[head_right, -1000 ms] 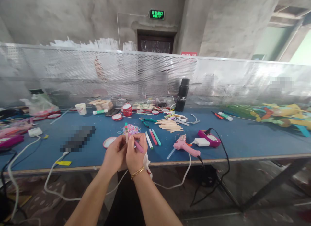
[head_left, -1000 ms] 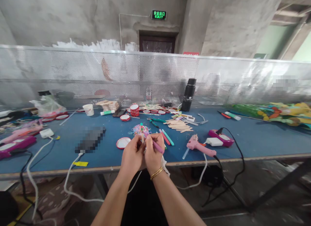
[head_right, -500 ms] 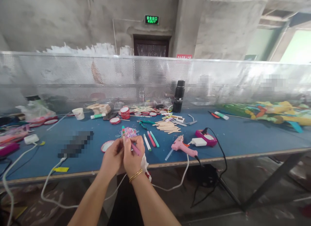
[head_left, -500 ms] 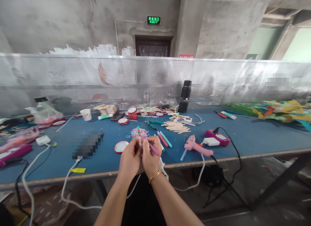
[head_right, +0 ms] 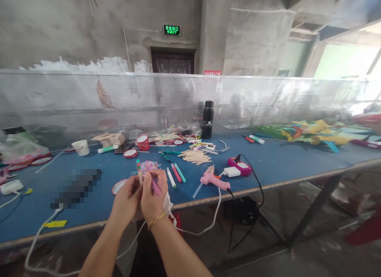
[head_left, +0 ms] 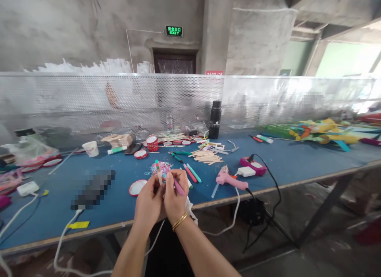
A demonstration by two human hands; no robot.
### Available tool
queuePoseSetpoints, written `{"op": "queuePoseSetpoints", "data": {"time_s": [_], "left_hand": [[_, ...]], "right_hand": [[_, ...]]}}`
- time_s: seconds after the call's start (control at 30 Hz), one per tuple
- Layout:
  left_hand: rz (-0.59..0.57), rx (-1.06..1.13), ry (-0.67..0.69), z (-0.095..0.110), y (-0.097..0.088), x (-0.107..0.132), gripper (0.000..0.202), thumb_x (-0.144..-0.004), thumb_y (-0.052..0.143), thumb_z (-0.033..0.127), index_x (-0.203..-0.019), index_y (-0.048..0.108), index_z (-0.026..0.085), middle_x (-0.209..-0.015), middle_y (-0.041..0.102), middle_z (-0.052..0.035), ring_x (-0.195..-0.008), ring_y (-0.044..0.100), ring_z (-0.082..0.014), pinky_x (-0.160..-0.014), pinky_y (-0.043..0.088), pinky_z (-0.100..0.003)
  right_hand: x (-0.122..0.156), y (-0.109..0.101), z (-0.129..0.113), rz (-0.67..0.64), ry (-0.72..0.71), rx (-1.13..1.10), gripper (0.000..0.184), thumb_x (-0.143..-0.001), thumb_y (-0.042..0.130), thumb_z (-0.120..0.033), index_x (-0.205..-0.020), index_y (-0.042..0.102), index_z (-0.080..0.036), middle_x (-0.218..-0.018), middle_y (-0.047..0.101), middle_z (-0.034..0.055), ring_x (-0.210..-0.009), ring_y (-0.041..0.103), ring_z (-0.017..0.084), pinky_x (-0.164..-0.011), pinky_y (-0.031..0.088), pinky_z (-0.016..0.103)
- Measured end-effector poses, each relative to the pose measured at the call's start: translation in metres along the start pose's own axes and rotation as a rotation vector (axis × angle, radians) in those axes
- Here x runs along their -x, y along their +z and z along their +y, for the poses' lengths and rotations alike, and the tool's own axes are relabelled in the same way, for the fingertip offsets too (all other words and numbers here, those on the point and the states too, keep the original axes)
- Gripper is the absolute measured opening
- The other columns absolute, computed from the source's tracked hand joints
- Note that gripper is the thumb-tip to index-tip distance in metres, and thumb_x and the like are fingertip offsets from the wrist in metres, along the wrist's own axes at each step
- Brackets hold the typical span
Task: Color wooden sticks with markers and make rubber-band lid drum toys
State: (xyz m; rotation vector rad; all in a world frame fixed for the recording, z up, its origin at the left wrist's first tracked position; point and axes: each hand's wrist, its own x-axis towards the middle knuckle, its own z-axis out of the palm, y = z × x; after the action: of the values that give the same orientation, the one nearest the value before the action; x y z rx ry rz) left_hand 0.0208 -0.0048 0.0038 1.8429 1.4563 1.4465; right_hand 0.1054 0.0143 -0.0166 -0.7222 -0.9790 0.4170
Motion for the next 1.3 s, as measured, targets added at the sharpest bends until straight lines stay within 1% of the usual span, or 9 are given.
{"op": "queuePoseSetpoints", "data": {"time_s": [0.07, 0.17, 0.3, 0.47, 0.6, 0.77, 0.93, 1.17, 1.3], "left_hand": [[0.001, 0.001, -0.002, 0.000, 0.000, 0.000, 0.016, -0.088, 0.059, 0.038, -0.090, 0.064, 0.024, -0.080, 0.072, -0.0027, -0.073, 0.065, -0.0233, -0.078, 0.051, -0.035], [0.009, 0.002, -0.008, 0.003, -0.002, -0.001, 0.024, -0.088, 0.059, 0.045, -0.090, 0.066, 0.023, -0.085, 0.074, -0.0049, -0.077, 0.067, -0.0252, -0.075, 0.050, -0.034], [0.024, -0.007, -0.034, 0.005, -0.003, -0.001, 0.035, -0.088, 0.058, 0.056, -0.090, 0.068, 0.022, -0.089, 0.077, -0.0071, -0.079, 0.068, -0.0266, -0.073, 0.050, -0.034], [0.006, -0.028, -0.044, 0.003, -0.003, -0.002, 0.039, -0.087, 0.058, 0.059, -0.088, 0.070, 0.022, -0.090, 0.079, -0.0070, -0.078, 0.068, -0.0263, -0.072, 0.050, -0.034], [0.023, -0.040, -0.040, -0.001, -0.002, -0.003, 0.039, -0.087, 0.058, 0.060, -0.090, 0.071, 0.023, -0.091, 0.080, -0.0064, -0.076, 0.068, -0.0260, -0.069, 0.050, -0.033], [0.027, -0.048, -0.007, -0.005, -0.003, -0.004, 0.033, -0.086, 0.058, 0.053, -0.092, 0.071, 0.023, -0.092, 0.081, -0.0062, -0.079, 0.071, -0.0269, -0.069, 0.052, -0.032], [0.026, -0.041, -0.007, -0.005, -0.003, -0.005, 0.034, -0.086, 0.058, 0.053, -0.094, 0.072, 0.023, -0.093, 0.081, -0.0070, -0.083, 0.072, -0.0284, -0.073, 0.054, -0.033], [0.033, -0.044, -0.004, -0.004, -0.002, -0.004, 0.034, -0.086, 0.057, 0.051, -0.095, 0.073, 0.023, -0.096, 0.082, -0.0079, -0.084, 0.072, -0.0285, -0.075, 0.053, -0.034], [0.044, -0.053, 0.000, -0.004, -0.001, -0.003, 0.031, -0.087, 0.057, 0.048, -0.095, 0.073, 0.023, -0.096, 0.082, -0.0077, -0.083, 0.072, -0.0273, -0.073, 0.053, -0.033]], "right_hand": [[0.000, 0.002, 0.002, -0.007, -0.007, 0.001, 0.024, -0.103, 0.051, -0.041, -0.104, 0.065, -0.022, -0.098, 0.070, 0.0049, -0.088, 0.066, 0.019, -0.082, 0.054, 0.034], [-0.001, 0.003, 0.006, -0.038, -0.008, 0.021, 0.028, -0.106, 0.045, -0.042, -0.109, 0.066, -0.023, -0.096, 0.072, 0.0049, -0.086, 0.066, 0.019, -0.083, 0.054, 0.036], [-0.002, 0.004, 0.008, -0.039, -0.036, 0.071, 0.024, -0.106, 0.047, -0.039, -0.107, 0.066, -0.024, -0.097, 0.072, 0.0045, -0.090, 0.066, 0.020, -0.087, 0.052, 0.036], [-0.002, 0.009, 0.009, 0.007, -0.051, 0.108, 0.016, -0.103, 0.049, -0.031, -0.108, 0.063, -0.024, -0.103, 0.072, 0.0059, -0.095, 0.067, 0.021, -0.088, 0.052, 0.036], [-0.003, 0.010, 0.009, -0.003, -0.085, 0.137, 0.016, -0.099, 0.051, -0.024, -0.110, 0.062, -0.026, -0.105, 0.072, 0.0055, -0.098, 0.068, 0.021, -0.091, 0.053, 0.038], [-0.004, 0.008, 0.007, -0.023, -0.099, 0.149, 0.019, -0.093, 0.057, -0.021, -0.111, 0.061, -0.026, -0.101, 0.071, 0.0044, -0.097, 0.067, 0.022, -0.092, 0.054, 0.039], [-0.004, 0.008, 0.007, -0.032, -0.105, 0.160, 0.019, -0.093, 0.058, -0.022, -0.112, 0.061, -0.026, -0.097, 0.069, 0.0030, -0.095, 0.067, 0.021, -0.091, 0.054, 0.038], [-0.005, 0.007, 0.004, -0.031, -0.125, 0.175, 0.017, -0.093, 0.057, -0.022, -0.109, 0.061, -0.026, -0.097, 0.069, 0.0033, -0.095, 0.066, 0.021, -0.092, 0.053, 0.039], [-0.005, 0.005, 0.003, -0.048, -0.130, 0.174, 0.019, -0.093, 0.058, -0.021, -0.111, 0.061, -0.025, -0.097, 0.069, 0.0030, -0.094, 0.066, 0.022, -0.090, 0.053, 0.038]]}}
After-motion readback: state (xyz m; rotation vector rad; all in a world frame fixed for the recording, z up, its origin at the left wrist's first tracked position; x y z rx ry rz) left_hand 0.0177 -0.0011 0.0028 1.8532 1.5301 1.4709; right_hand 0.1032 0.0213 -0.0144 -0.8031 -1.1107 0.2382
